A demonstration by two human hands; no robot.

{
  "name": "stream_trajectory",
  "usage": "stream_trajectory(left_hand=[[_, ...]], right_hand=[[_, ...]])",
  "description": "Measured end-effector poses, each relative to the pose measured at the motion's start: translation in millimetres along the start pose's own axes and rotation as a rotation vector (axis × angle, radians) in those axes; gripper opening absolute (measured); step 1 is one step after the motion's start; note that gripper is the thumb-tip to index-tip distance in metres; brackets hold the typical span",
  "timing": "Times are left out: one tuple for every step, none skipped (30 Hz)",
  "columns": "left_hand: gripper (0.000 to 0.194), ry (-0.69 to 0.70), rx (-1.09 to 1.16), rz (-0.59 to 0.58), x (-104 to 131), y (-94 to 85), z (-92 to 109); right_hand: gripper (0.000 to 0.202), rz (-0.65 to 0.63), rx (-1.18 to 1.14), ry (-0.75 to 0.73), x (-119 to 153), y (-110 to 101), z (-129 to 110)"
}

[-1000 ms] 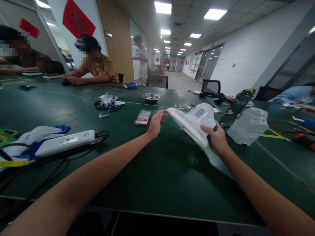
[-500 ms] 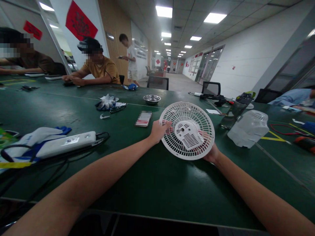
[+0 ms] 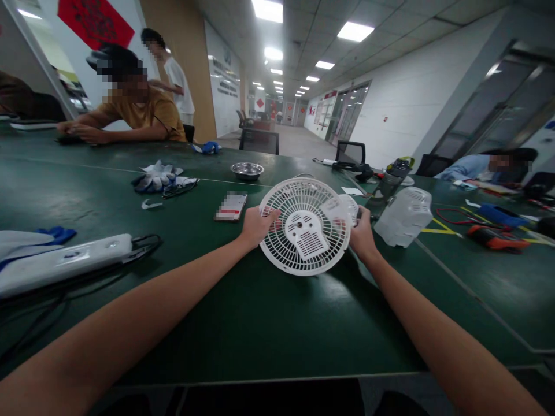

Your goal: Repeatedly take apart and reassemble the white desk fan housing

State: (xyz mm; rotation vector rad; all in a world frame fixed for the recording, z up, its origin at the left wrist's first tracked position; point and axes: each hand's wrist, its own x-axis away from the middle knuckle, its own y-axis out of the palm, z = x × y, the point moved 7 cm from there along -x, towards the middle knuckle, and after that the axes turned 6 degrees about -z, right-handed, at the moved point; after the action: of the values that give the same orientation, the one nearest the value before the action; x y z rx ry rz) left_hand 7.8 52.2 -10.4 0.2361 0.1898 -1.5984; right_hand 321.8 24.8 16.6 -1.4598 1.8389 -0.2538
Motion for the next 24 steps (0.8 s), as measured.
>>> stream_trajectory(left_hand=[[0.013, -0.002, 0.001, 0.003, 0, -0.2, -1], [0.012, -0.016, 0.005, 0.009, -1, -0.5, -4], [0.012, -0.035, 0.006, 0.023, -1, -1.2, -6], [0.012, -0.055, 0.008, 0.023, -1, -0.9, -8], [0.012, -0.07, 0.009, 0.027, -1, -0.8, -9], [0.011, -0.083, 0.012, 0.029, 0, -0.4, -9], [0.011, -0.097, 0.017, 0.034, 1, -0.2, -8], [0.009, -0.111, 0.022, 0.042, 2, -0.1, -6], [0.008, -0.125, 0.024, 0.048, 4, 0.0, -5], [0.006, -0.137, 0.024, 0.053, 5, 0.2, -3], [0.004, -0.143, 0.021, 0.056, 6, 0.5, -1], [0.003, -0.144, 0.017, 0.054, 6, 0.9, 0], [0.003, -0.142, 0.012, 0.052, 7, 1.3, 2], [0.003, -0.138, 0.008, 0.055, 7, 1.3, 2], [0.003, -0.135, 0.007, 0.057, 7, 1.3, 2], [0.004, -0.133, 0.007, 0.061, 7, 1.1, 2], [0.004, -0.136, 0.007, 0.066, 6, 0.8, 1], [0.004, -0.14, 0.006, 0.068, 6, 0.6, -1], [0.005, -0.143, 0.003, 0.067, 6, 0.5, -2], [0.005, -0.143, -0.001, 0.063, 5, 0.4, -2], [0.005, -0.14, -0.007, 0.056, 5, 0.3, -3], [0.006, -0.134, -0.012, 0.051, 5, 0.0, -3], [0.007, -0.127, -0.016, 0.038, 4, 0.2, -3], [0.007, -0.121, -0.019, 0.03, 4, 0.2, -3]], right_hand=[[0.077, 0.068, 0.094, 0.026, -2, -13, 7], [0.08, 0.122, 0.188, 0.056, -4, -25, 13], [0.081, 0.155, 0.274, 0.091, -5, -33, 19], [0.082, 0.164, 0.344, 0.124, -5, -38, 26], [0.082, 0.158, 0.397, 0.159, -5, -40, 33], [0.082, 0.146, 0.434, 0.192, -6, -40, 39], [0.082, 0.134, 0.463, 0.218, -6, -39, 45], [0.08, 0.121, 0.485, 0.231, -6, -37, 49], [0.077, 0.112, 0.502, 0.233, -7, -36, 52], [0.073, 0.111, 0.517, 0.223, -8, -36, 52], [0.068, 0.128, 0.53, 0.2, -9, -39, 49], [0.063, 0.17, 0.544, 0.167, -11, -44, 44], [0.06, 0.242, 0.558, 0.128, -11, -54, 38], [0.058, 0.341, 0.569, 0.095, -11, -66, 32], [0.06, 0.455, 0.575, 0.08, -8, -80, 27], [0.064, 0.568, 0.571, 0.091, -5, -95, 26], [0.07, 0.659, 0.553, 0.136, -2, -108, 29], [0.077, 0.718, 0.518, 0.212, 1, -118, 38], [0.084, 0.744, 0.468, 0.308, 4, -125, 50], [0.091, 0.746, 0.409, 0.407, 6, -129, 65], [0.097, 0.732, 0.345, 0.497, 7, -130, 81], [0.101, 0.714, 0.285, 0.566, 9, -129, 96], [0.103, 0.697, 0.238, 0.611, 9, -127, 108], [0.102, 0.687, 0.203, 0.634, 10, -125, 117]])
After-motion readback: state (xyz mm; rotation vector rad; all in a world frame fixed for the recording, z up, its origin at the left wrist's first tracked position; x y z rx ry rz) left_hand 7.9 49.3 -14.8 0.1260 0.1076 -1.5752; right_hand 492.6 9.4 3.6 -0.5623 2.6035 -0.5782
